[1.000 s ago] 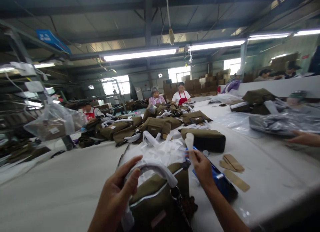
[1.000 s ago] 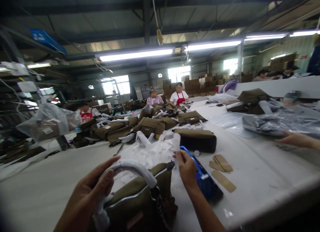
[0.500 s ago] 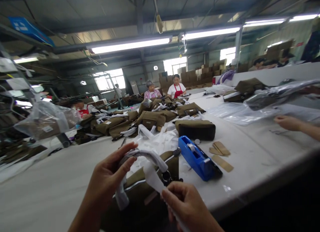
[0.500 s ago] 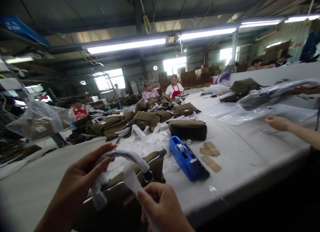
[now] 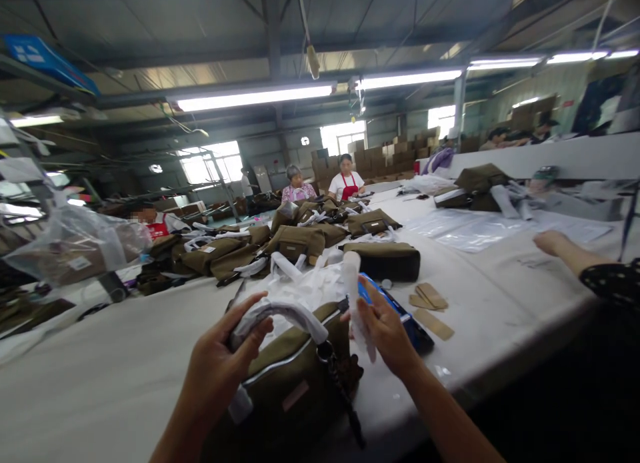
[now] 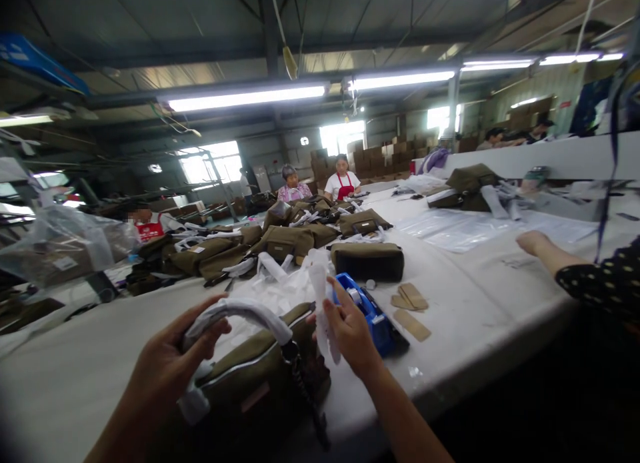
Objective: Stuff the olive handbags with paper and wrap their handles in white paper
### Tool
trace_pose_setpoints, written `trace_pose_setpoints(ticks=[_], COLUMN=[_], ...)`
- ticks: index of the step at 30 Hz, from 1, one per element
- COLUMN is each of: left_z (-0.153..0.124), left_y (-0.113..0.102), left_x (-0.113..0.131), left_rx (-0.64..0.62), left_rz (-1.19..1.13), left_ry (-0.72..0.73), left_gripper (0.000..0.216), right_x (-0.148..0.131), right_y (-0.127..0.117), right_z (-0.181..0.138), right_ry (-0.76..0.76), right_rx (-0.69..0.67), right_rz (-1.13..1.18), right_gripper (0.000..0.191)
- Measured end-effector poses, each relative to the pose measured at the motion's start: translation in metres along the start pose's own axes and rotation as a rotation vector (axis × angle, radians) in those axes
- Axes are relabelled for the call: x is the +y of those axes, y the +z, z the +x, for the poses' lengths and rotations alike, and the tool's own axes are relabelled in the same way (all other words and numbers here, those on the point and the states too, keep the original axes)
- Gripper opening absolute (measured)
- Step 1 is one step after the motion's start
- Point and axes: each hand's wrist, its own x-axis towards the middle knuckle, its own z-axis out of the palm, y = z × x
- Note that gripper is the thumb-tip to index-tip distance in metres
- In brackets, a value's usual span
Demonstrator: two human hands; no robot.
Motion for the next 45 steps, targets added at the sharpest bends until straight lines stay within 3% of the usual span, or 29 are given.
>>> trace_pose_setpoints(ticks=[2,5,12,17,24,30,34,37,40,43,45], left_z=[0.0,-0.002,-0.005,-0.005,-0.005,-0.007,-0.006,-0.003,0.001,0.001,-0.002], left_y=[0.002,0.004,0.009,0.011,0.011,0.009,0.008,0.006,0.004,0.004,0.005], left_x=[-0.001,-0.003,-0.002,-0.005,-0.003,-0.004,-0.006,-0.008,-0.01,-0.011,-0.01], left_rx=[-0.004,0.021,0.039,0.083,0.094,0.071,0.068,0.074,0.063,0.122,0.164], left_rz=[-0.013,-0.044,-0.073,-0.048,-0.047,-0.043,-0.023,0.001,0.046,0.079,0.091], left_ry=[-0.001,0.004,-0.003,0.014,0.026,0.004,-0.005,-0.006,0.025,0.11,0.194], left_gripper=[0.07,0.07,0.068,0.063,0.062,0.067,0.068,0.064,0.063,0.055,0.046], right_x=[0.015,0.033,0.04,0.03,0.037,0.042,0.02,-0.007,-0.027,-0.031,-0.029], right_y=[-0.012,-0.025,-0.034,-0.033,-0.04,-0.035,-0.027,-0.017,0.001,0.026,0.045], right_z=[0.03,0.056,0.055,0.049,0.065,0.07,0.057,0.024,-0.022,-0.058,-0.067], right_ry=[-0.039,-0.095,-0.246,-0.245,-0.149,-0.173,-0.172,-0.108,0.034,0.278,0.361], right_rx=[0.05,0.153,0.247,0.342,0.13,0.145,0.199,0.203,0.055,-0.271,-0.358], right_rz=[-0.389,-0.611,-0.687,-0.724,-0.701,-0.583,-0.456,-0.2,0.012,0.039,0.001], right_gripper=[0.057,0.036,0.036,0.045,0.032,0.033,0.043,0.047,0.053,0.057,0.059])
